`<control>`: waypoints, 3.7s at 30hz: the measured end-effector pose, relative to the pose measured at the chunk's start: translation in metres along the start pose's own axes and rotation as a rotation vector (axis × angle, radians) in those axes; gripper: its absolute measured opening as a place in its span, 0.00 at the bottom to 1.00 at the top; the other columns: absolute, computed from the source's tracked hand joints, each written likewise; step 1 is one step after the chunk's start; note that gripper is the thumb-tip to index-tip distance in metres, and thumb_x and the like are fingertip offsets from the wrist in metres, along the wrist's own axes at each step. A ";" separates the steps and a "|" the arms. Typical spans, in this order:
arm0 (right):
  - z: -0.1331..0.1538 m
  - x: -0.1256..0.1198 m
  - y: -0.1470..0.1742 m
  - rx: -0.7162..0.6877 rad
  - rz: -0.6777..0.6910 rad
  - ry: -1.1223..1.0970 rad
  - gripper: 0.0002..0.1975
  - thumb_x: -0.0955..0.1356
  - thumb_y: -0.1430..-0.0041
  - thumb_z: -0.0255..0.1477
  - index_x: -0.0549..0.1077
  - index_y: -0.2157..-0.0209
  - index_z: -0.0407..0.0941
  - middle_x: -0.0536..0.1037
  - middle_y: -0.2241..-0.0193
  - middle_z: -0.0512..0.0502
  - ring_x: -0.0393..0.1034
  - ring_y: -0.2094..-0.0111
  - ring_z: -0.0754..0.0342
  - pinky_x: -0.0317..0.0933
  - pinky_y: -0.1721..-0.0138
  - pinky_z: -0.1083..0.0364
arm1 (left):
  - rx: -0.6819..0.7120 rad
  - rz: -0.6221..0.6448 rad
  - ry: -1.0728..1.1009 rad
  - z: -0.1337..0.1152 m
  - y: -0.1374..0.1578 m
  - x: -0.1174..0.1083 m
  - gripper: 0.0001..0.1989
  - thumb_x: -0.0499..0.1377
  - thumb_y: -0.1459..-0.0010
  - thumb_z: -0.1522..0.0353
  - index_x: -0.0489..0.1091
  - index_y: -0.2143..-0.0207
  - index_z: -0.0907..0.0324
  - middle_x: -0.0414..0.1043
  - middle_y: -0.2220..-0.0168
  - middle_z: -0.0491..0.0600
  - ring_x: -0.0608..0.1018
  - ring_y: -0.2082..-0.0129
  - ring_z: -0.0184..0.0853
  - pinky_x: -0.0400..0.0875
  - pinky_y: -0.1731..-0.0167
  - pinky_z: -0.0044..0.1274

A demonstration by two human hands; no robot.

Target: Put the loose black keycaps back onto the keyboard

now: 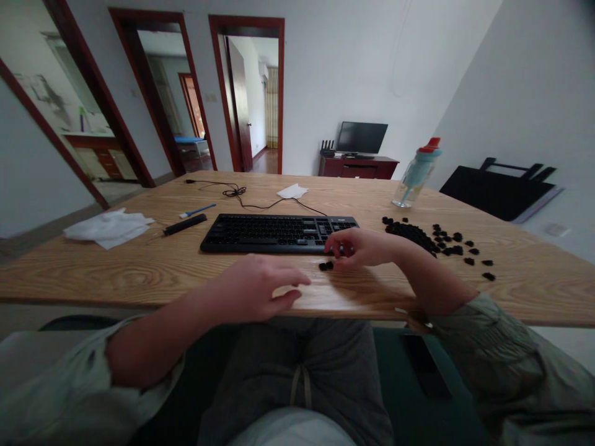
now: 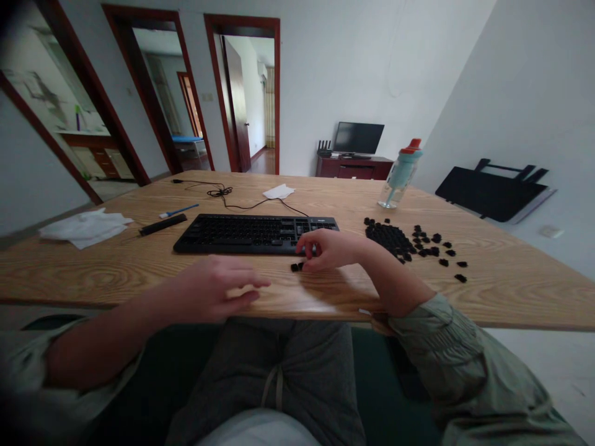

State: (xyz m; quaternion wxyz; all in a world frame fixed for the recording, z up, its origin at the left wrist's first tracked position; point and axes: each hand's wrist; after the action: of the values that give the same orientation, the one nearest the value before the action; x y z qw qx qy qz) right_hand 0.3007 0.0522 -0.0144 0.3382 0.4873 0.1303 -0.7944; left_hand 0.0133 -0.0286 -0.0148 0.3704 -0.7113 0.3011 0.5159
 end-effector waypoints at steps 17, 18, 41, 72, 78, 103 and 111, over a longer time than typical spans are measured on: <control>-0.019 0.008 -0.005 0.047 -0.076 0.008 0.16 0.66 0.46 0.36 0.82 0.64 0.41 0.79 0.73 0.47 0.64 0.75 0.57 0.56 0.72 0.57 | -0.082 0.132 -0.099 0.036 -0.094 0.024 0.14 0.54 0.39 0.65 0.79 0.66 0.58 0.80 0.68 0.49 0.76 0.71 0.33 0.63 0.71 0.23; -0.018 0.007 -0.004 0.067 -0.071 0.006 0.16 0.66 0.45 0.36 0.82 0.65 0.40 0.78 0.75 0.48 0.63 0.76 0.57 0.55 0.74 0.57 | -0.088 0.139 -0.092 0.037 -0.094 0.023 0.14 0.54 0.39 0.65 0.79 0.66 0.57 0.80 0.68 0.49 0.76 0.72 0.33 0.63 0.71 0.23; -0.018 0.018 0.007 0.027 -0.097 -0.035 0.20 0.70 0.48 0.34 0.79 0.53 0.43 0.76 0.73 0.49 0.65 0.75 0.57 0.55 0.74 0.58 | -0.010 0.217 0.239 0.045 -0.084 0.026 0.18 0.59 0.46 0.72 0.77 0.52 0.59 0.80 0.64 0.47 0.77 0.69 0.30 0.66 0.68 0.19; -0.013 0.021 0.010 0.017 -0.084 -0.091 0.19 0.69 0.49 0.32 0.80 0.55 0.41 0.76 0.72 0.48 0.63 0.75 0.58 0.56 0.73 0.59 | 0.013 0.163 0.156 0.040 -0.084 0.026 0.12 0.61 0.45 0.67 0.77 0.58 0.57 0.78 0.66 0.45 0.76 0.69 0.30 0.65 0.67 0.20; -0.016 0.021 0.009 0.032 -0.084 -0.081 0.19 0.70 0.50 0.34 0.79 0.57 0.41 0.76 0.73 0.49 0.63 0.75 0.58 0.56 0.73 0.59 | -0.060 0.092 0.137 0.042 -0.085 0.024 0.14 0.60 0.44 0.64 0.78 0.57 0.59 0.79 0.65 0.47 0.76 0.69 0.31 0.66 0.68 0.21; -0.024 0.026 0.006 0.000 -0.098 -0.096 0.16 0.70 0.48 0.34 0.79 0.59 0.41 0.74 0.76 0.50 0.63 0.76 0.58 0.55 0.74 0.58 | -0.042 -0.063 -0.177 0.081 -0.144 0.034 0.13 0.59 0.39 0.63 0.78 0.55 0.56 0.81 0.58 0.49 0.79 0.59 0.36 0.69 0.57 0.24; -0.024 0.026 0.005 0.000 -0.093 -0.084 0.16 0.69 0.48 0.34 0.79 0.59 0.41 0.74 0.76 0.51 0.63 0.76 0.58 0.55 0.75 0.58 | 0.025 -0.004 -0.258 0.079 -0.146 0.038 0.15 0.54 0.36 0.63 0.79 0.55 0.56 0.80 0.54 0.50 0.79 0.53 0.36 0.68 0.52 0.24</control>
State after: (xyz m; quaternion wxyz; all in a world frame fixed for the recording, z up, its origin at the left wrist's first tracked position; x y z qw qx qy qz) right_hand 0.3131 0.0509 -0.0478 0.3062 0.4471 0.1384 -0.8290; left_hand 0.1025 0.1149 -0.0349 0.4160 -0.6351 0.2558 0.5984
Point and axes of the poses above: each hand's wrist, its own y-axis away from the middle knuckle, its own x-axis out of the palm, z = x × y
